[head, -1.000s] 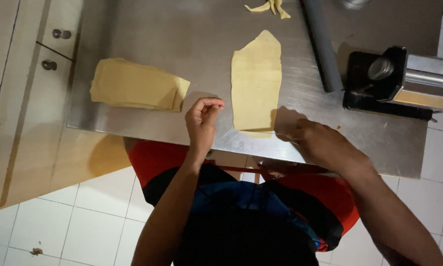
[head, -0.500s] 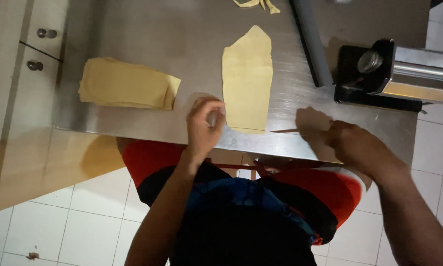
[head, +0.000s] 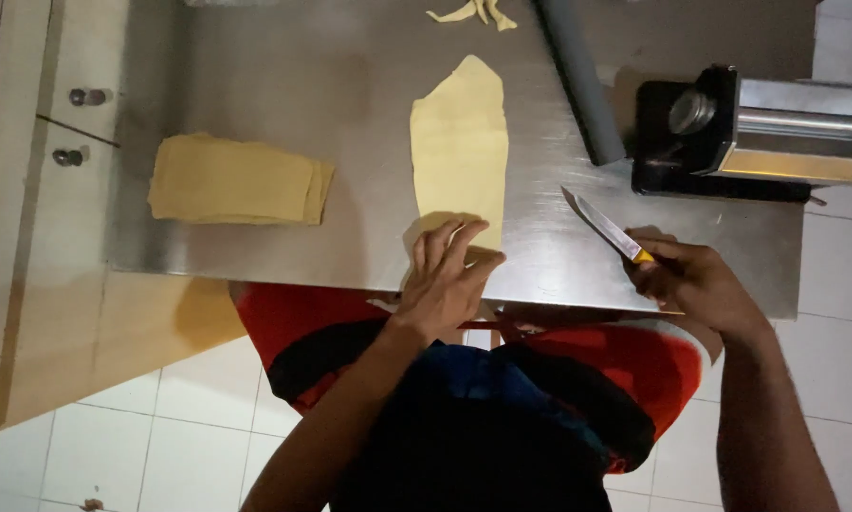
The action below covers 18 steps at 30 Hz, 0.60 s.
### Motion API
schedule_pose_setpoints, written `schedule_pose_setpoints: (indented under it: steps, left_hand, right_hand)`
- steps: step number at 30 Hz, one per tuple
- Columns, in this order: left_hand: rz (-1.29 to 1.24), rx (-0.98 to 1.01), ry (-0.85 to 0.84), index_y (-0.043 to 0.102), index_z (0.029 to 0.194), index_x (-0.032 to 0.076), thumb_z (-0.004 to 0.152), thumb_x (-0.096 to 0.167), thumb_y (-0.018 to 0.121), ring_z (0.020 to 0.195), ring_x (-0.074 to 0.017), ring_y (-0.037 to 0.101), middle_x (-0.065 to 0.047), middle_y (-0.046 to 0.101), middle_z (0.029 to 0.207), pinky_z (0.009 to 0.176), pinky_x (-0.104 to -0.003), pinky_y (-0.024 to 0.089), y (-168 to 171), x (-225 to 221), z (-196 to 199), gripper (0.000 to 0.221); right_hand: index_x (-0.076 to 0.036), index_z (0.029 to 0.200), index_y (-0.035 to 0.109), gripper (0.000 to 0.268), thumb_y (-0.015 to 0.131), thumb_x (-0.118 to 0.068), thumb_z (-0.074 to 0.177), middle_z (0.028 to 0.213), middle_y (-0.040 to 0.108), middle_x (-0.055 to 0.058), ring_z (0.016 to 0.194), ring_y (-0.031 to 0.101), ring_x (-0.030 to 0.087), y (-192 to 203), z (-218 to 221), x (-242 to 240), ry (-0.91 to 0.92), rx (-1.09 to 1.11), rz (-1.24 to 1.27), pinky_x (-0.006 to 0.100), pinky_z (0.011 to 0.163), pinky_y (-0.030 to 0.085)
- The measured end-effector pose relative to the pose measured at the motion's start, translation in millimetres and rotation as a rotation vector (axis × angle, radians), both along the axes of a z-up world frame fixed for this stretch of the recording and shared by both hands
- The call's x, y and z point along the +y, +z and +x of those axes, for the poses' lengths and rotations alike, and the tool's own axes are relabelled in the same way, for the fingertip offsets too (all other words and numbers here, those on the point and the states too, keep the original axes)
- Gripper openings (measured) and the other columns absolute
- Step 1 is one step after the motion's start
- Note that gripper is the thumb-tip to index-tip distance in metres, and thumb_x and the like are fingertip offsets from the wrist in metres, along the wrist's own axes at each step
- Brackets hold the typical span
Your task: Trimming pasta dough sheets with scissors and a knife before rolling them out with a rolling pin on a metal workbench.
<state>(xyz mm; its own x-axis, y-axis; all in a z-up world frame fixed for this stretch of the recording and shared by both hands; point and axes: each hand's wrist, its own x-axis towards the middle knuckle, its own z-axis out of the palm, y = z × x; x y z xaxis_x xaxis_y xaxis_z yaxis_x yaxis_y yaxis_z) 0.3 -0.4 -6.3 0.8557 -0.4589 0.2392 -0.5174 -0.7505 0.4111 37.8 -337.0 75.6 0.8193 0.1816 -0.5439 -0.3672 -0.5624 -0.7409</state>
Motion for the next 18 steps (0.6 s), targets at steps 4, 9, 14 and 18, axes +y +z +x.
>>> schedule_pose_setpoints:
  steps: [4, 9, 14, 18]
  left_hand:
    - [-0.041, -0.090, 0.028, 0.073, 0.107, 0.018, 0.077, 0.000, 0.076, 0.139, -0.0333, 0.038, -0.010, 0.047, 0.146, 0.104, -0.059, 0.037, 3, -2, 1, 0.035]
    - [-0.153, -0.076, 0.107, 0.062, 0.095, 0.017, 0.088, 0.002, 0.075, 0.135, -0.0335, 0.041, -0.007, 0.051, 0.141, 0.103, -0.054, 0.039, -2, -7, -1, 0.022]
    - [-0.337, -0.016, 0.225, 0.063, 0.097, 0.015, 0.095, 0.005, 0.061, 0.127, -0.0335, 0.044, -0.007, 0.058, 0.129, 0.106, -0.048, 0.029, -20, -6, 17, 0.011]
    - [-0.656, -0.208, 0.298, 0.051, 0.093, 0.010, 0.108, 0.019, 0.044, 0.090, -0.0228, 0.052, -0.007, 0.058, 0.093, 0.086, -0.037, 0.040, 33, 3, 59, 0.019]
  right_hand:
    - [-0.002, 0.142, 0.068, 0.044, 0.059, -0.004, 0.099, 0.079, 0.062, 0.017, 0.066, 0.051, 0.023, 8, -3, 8, -0.122, 0.017, -0.012, 0.036, 0.064, 0.047]
    - [0.007, 0.135, 0.068, 0.037, 0.058, 0.001, 0.100, 0.091, 0.057, 0.015, 0.068, 0.051, 0.026, -8, -9, -1, -0.192, 0.001, 0.170, 0.035, 0.061, 0.045]
    - [0.002, 0.137, 0.069, 0.038, 0.058, 0.000, 0.100, 0.086, 0.059, 0.015, 0.070, 0.055, 0.025, -12, -10, -3, -0.202, -0.026, 0.140, 0.034, 0.064, 0.048]
    - [0.005, 0.139, 0.066, 0.042, 0.056, 0.003, 0.098, 0.104, 0.059, 0.014, 0.073, 0.051, 0.024, -6, -9, 3, -0.197, -0.030, 0.204, 0.033, 0.061, 0.042]
